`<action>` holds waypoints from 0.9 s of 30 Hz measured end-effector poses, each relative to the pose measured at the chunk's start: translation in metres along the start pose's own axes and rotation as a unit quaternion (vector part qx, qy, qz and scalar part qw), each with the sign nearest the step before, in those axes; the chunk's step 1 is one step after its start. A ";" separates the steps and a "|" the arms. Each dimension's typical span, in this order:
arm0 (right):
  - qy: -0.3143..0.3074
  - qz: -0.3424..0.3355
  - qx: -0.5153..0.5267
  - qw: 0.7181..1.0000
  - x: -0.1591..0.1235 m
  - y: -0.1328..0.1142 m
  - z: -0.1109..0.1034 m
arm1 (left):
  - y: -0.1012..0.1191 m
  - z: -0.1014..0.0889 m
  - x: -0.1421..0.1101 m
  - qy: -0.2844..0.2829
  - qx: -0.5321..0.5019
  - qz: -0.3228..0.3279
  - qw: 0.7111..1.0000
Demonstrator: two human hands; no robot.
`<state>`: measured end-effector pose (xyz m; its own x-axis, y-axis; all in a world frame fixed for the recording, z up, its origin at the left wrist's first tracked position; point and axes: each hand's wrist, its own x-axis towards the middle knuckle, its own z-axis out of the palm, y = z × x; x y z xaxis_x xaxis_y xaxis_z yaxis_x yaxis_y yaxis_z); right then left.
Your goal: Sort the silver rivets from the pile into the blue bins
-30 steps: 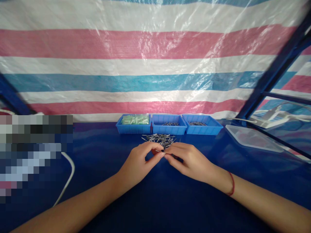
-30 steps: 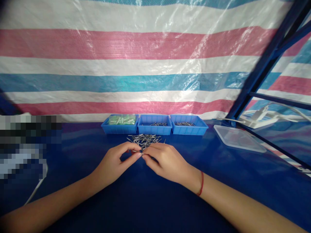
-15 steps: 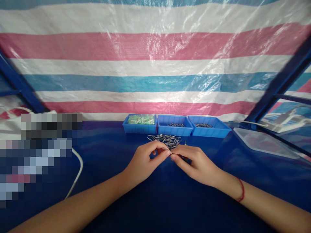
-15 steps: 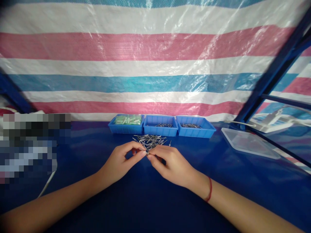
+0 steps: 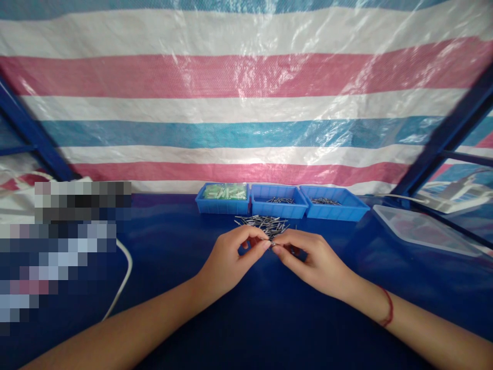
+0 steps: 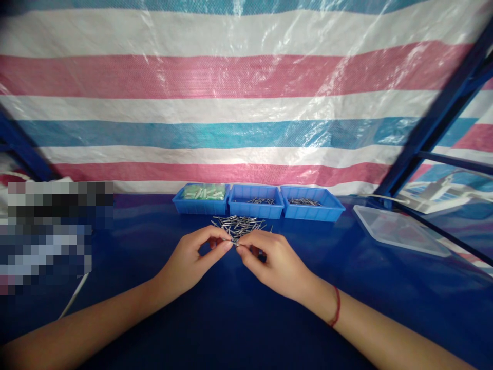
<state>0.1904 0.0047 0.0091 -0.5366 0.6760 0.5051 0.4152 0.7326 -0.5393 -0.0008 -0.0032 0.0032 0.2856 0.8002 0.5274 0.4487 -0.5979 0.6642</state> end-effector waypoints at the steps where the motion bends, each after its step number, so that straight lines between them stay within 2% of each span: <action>1: 0.008 0.003 0.001 1.000 0.000 0.000 0.000 | 0.000 0.000 0.000 0.001 0.000 0.002 1.000; 8: 0.063 0.015 -0.003 0.998 -0.001 0.003 0.001 | -0.003 0.002 0.000 0.004 0.007 0.008 1.000; 13: 0.096 -0.028 -0.021 0.995 -0.002 -0.002 -0.002 | -0.003 0.001 0.001 -0.006 0.015 0.007 1.000; 17: 0.090 -0.082 -0.052 0.991 -0.003 -0.003 -0.005 | -0.002 0.000 0.002 -0.028 0.025 0.015 0.999; 21: 0.070 -0.107 -0.091 0.988 -0.002 -0.003 -0.006 | -0.003 0.001 0.001 -0.045 0.043 0.025 0.998; 24: 0.064 -0.100 -0.112 0.987 0.001 0.001 -0.012 | -0.005 0.003 0.001 -0.033 0.052 0.009 0.998; 27: 0.118 -0.054 -0.153 0.980 0.005 0.015 -0.029 | -0.007 0.004 0.001 -0.023 0.062 -0.009 0.998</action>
<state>0.2149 0.0216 0.0233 -0.4196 0.5659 0.7097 0.5849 0.7665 -0.2653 0.0000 0.0019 -0.0026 0.3133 0.8138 0.4895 0.5544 -0.5752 0.6015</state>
